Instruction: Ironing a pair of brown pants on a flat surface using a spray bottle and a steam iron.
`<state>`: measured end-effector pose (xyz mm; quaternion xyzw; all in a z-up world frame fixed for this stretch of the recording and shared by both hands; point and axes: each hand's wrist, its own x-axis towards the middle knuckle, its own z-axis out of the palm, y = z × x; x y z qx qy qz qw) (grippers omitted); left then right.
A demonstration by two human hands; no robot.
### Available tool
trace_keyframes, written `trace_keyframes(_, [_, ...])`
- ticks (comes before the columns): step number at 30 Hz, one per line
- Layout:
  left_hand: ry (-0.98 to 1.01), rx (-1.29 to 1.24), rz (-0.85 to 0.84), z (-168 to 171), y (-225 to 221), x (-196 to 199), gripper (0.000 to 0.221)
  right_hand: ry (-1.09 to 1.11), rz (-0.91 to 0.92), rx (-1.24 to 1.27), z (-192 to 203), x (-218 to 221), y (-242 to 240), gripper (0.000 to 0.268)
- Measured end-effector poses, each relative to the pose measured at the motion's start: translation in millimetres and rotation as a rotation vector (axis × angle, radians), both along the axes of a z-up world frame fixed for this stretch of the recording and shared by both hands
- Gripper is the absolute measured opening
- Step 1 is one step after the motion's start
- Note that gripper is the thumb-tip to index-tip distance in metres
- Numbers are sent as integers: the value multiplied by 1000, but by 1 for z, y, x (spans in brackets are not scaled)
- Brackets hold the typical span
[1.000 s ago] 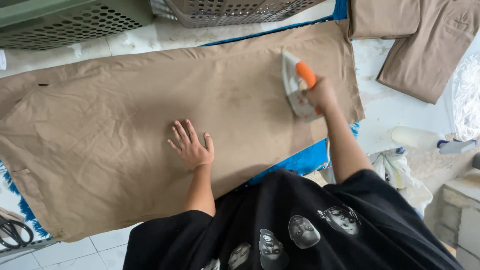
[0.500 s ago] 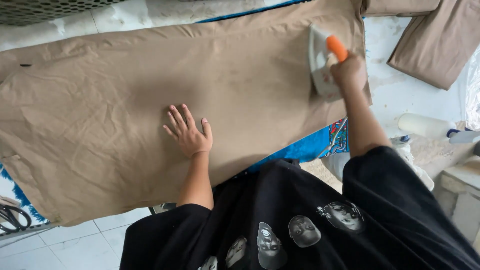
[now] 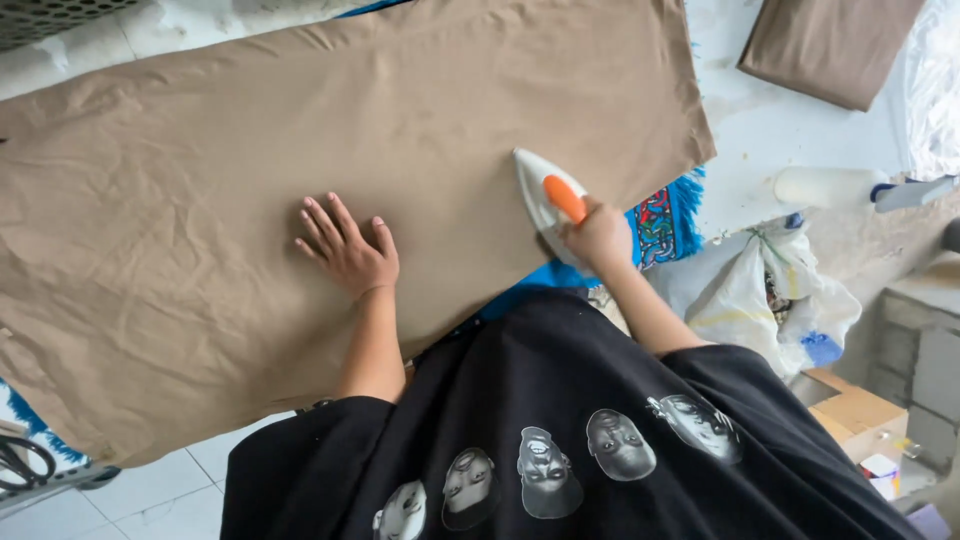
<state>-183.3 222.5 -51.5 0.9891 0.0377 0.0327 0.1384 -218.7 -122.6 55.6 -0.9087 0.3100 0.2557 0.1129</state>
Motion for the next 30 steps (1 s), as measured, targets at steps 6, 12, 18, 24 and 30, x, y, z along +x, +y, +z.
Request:
trace_keyframes(6, [-77, 45, -256, -3, -5, -38, 59, -15, -44, -158, 11, 10, -47, 44])
trace_keyframes(12, [97, 3, -687, -5, -26, -136, 60, -194, -325, -122, -33, 51, -221, 28])
trace_keyframes(18, [82, 79, -738, -18, -13, -145, 70, -137, -349, 336, -21, 37, -148, 36])
trace_keyframes(24, [72, 97, -567, -29, -10, -157, 89, -81, -116, 393, 14, -30, 76, 23])
trace_keyframes(30, [106, 4, -624, -11, -12, -145, 76, -148, 238, 146, -38, -43, 69, 37])
